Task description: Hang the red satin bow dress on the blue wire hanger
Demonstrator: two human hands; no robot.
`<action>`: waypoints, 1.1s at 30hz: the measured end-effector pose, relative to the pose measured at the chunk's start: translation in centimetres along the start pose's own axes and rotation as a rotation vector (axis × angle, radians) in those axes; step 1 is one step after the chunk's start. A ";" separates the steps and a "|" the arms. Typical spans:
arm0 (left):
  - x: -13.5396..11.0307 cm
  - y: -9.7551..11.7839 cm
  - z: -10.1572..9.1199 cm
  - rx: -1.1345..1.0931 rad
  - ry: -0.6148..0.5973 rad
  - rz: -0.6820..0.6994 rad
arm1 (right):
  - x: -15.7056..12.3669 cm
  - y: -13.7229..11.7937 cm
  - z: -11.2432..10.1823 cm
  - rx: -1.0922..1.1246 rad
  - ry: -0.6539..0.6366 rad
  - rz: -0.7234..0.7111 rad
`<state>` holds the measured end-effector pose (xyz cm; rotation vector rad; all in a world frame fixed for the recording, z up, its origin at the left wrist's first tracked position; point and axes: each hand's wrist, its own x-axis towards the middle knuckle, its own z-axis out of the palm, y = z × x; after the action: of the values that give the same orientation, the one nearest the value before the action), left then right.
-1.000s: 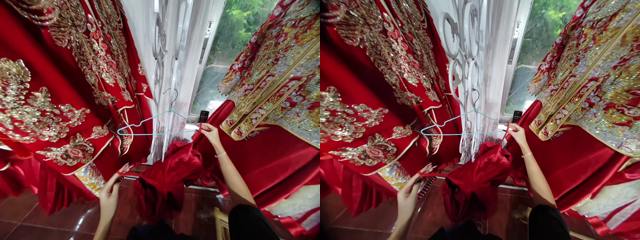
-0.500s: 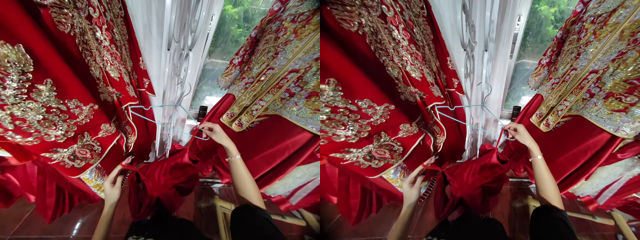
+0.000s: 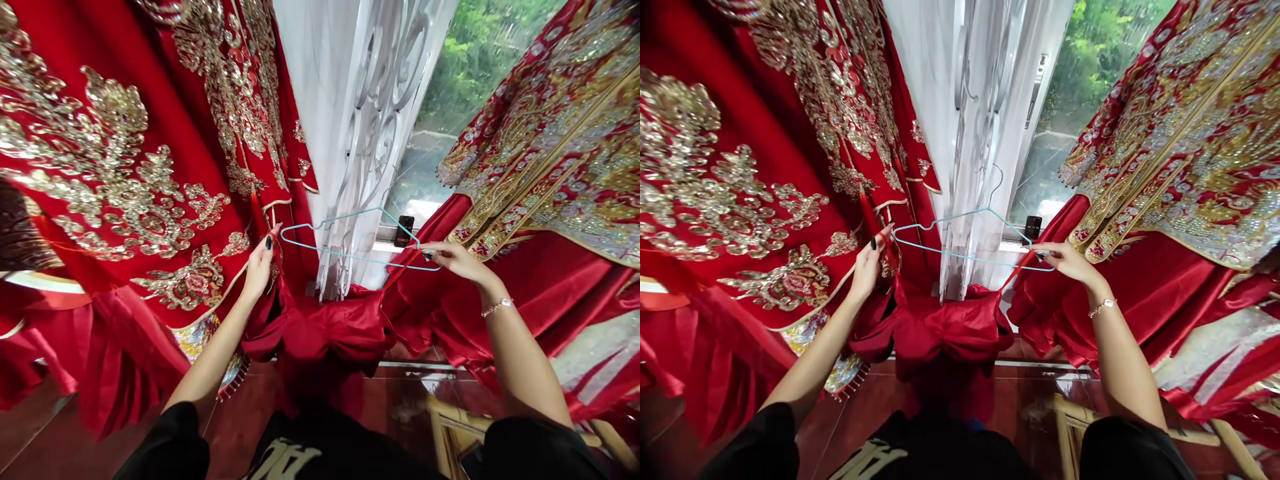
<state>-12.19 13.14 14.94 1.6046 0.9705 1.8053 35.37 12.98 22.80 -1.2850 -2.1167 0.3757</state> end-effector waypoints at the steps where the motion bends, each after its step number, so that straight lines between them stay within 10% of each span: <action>1: 0.7 0.1 0.2 -0.004 -0.014 0.013 | 0.1 0.1 0.1 -0.001 0.022 -0.001; 8: 4.0 1.8 0.5 0.083 -0.156 0.081 | 0.7 1.4 1.0 0.019 0.135 -0.011; 23: 2.8 2.8 0.0 0.001 0.130 0.111 | -0.6 0.3 0.9 -0.010 0.136 0.003; 33: 4.0 5.3 2.1 0.048 -0.076 0.101 | 0.1 0.9 1.5 0.018 0.183 0.005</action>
<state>-10.31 13.44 21.64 1.7668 0.9195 1.7853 35.02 13.62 21.21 -1.2647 -1.9536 0.2676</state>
